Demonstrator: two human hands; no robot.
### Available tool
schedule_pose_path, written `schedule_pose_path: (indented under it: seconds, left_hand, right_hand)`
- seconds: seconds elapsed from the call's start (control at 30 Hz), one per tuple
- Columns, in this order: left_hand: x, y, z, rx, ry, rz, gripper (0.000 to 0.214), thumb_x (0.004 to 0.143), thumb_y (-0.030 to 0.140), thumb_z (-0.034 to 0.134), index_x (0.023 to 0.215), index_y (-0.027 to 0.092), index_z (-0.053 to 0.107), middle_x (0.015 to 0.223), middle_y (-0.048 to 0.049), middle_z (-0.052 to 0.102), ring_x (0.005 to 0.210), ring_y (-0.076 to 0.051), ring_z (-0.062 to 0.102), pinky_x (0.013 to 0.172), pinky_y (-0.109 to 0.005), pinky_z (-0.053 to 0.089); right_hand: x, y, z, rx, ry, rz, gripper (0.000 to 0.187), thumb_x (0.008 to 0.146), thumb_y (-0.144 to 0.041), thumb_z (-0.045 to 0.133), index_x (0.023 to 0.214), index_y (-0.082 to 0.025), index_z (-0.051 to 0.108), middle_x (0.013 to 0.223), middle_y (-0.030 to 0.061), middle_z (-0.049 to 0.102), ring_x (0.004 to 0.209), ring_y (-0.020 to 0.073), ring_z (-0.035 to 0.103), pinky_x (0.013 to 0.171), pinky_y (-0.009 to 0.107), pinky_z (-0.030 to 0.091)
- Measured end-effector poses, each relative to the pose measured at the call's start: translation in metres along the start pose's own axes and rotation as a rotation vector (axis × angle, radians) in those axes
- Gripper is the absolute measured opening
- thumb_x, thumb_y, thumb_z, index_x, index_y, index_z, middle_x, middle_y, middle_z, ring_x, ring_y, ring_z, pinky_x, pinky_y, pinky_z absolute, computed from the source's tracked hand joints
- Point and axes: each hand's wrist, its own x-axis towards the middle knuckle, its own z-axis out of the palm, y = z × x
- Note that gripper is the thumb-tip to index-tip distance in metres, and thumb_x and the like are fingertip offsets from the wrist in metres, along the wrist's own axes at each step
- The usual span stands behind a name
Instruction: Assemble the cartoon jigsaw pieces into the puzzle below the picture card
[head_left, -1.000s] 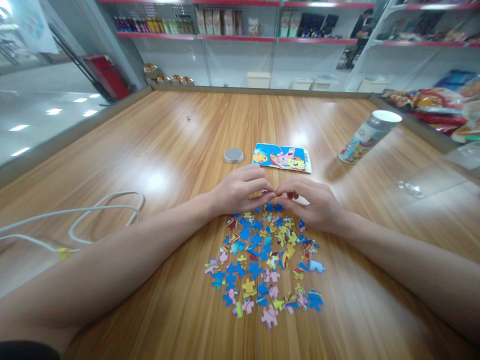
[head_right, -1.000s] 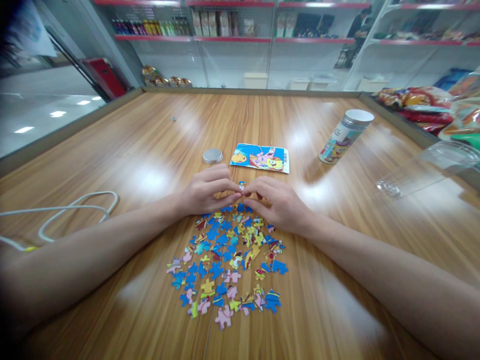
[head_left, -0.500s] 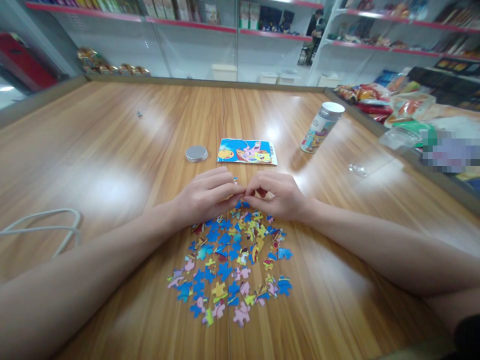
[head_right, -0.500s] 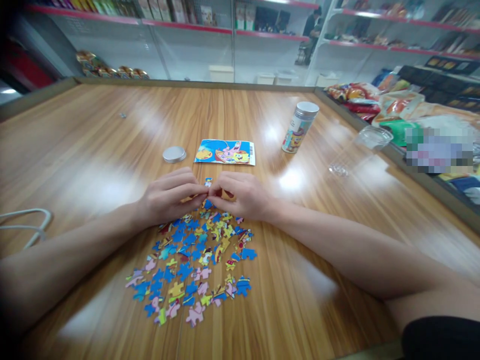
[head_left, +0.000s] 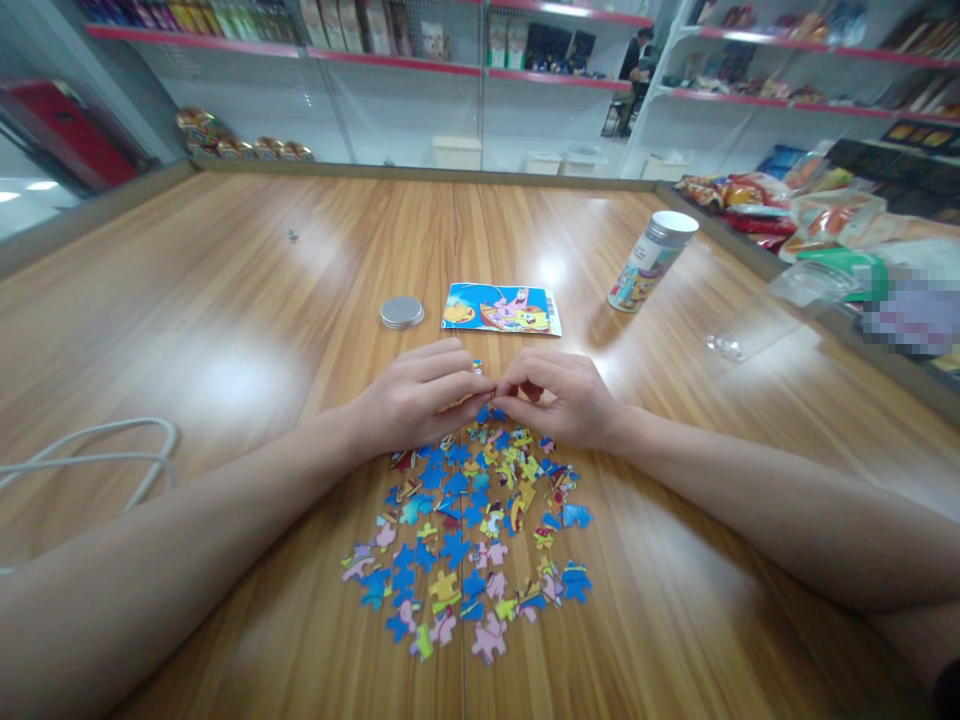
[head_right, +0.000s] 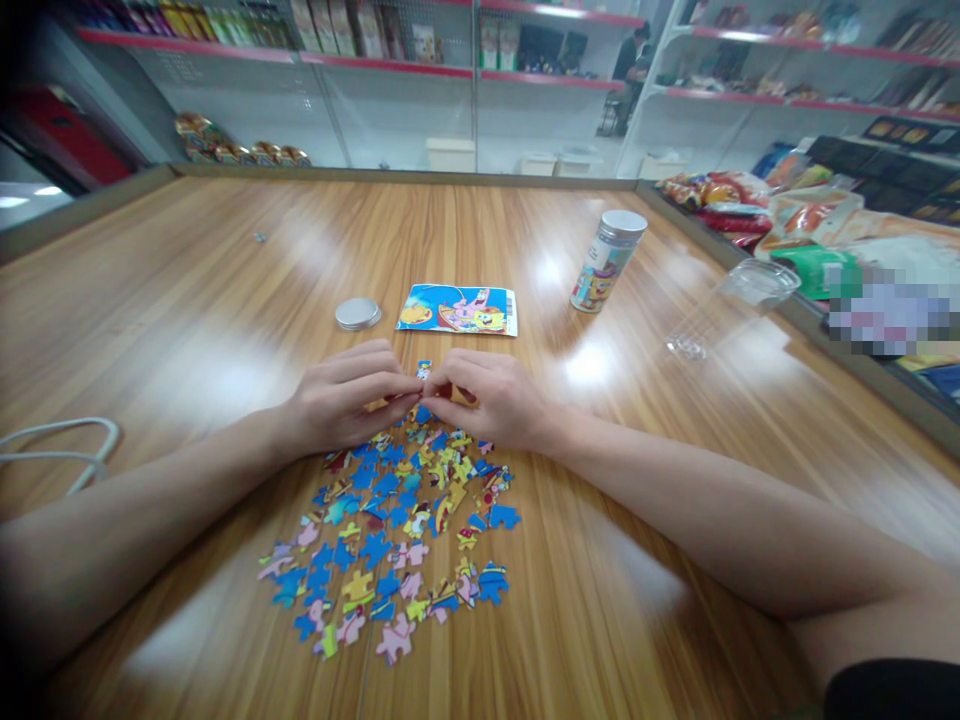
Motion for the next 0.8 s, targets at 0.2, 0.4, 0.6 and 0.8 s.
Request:
schedule_pose_path:
  seconds: [0.2, 0.4, 0.6, 0.8]
  left_hand:
    - [-0.0002, -0.0009, 0.0, -0.015, -0.013, 0.001, 0.008, 0.094, 0.022, 0.061, 0.102, 0.021, 0.063, 0.077, -0.0024, 0.062, 0.071, -0.015, 0.055, 0.066, -0.029, 0.046]
    - [0.0002, -0.0005, 0.0011, 0.023, -0.037, 0.023, 0.005, 0.096, 0.022, 0.059, 0.098, 0.02, 0.062, 0.076, -0.0028, 0.063, 0.07, -0.015, 0.055, 0.066, -0.03, 0.046]
    - [0.0001, 0.001, 0.0013, -0.008, -0.026, 0.056, 0.004, 0.095, 0.02, 0.061, 0.098, 0.018, 0.062, 0.078, -0.004, 0.063, 0.072, -0.016, 0.053, 0.066, -0.03, 0.046]
    - [-0.0018, 0.0001, 0.0027, -0.049, -0.045, 0.038, 0.005, 0.096, 0.021, 0.059, 0.099, 0.019, 0.062, 0.082, -0.0047, 0.064, 0.075, -0.017, 0.055, 0.069, -0.031, 0.047]
  right_hand:
    - [-0.0008, -0.0002, 0.0003, 0.011, -0.02, 0.019, 0.009, 0.094, -0.022, 0.066, 0.087, -0.017, 0.063, 0.074, -0.0018, 0.06, 0.061, 0.0084, 0.05, 0.058, 0.023, 0.04]
    - [-0.0025, 0.0013, -0.0005, 0.043, -0.061, 0.039, 0.008, 0.094, -0.021, 0.064, 0.087, -0.018, 0.061, 0.074, -0.0019, 0.058, 0.062, 0.0086, 0.05, 0.057, 0.023, 0.04]
    - [-0.002, -0.0008, -0.0025, 0.062, -0.108, 0.022, 0.007, 0.094, -0.02, 0.062, 0.087, -0.018, 0.059, 0.076, -0.002, 0.056, 0.063, 0.0087, 0.048, 0.058, 0.023, 0.04]
    - [-0.0012, -0.0027, -0.0023, 0.076, -0.113, 0.016, 0.007, 0.092, -0.016, 0.063, 0.087, -0.018, 0.058, 0.077, -0.0025, 0.055, 0.063, 0.0082, 0.048, 0.058, 0.022, 0.04]
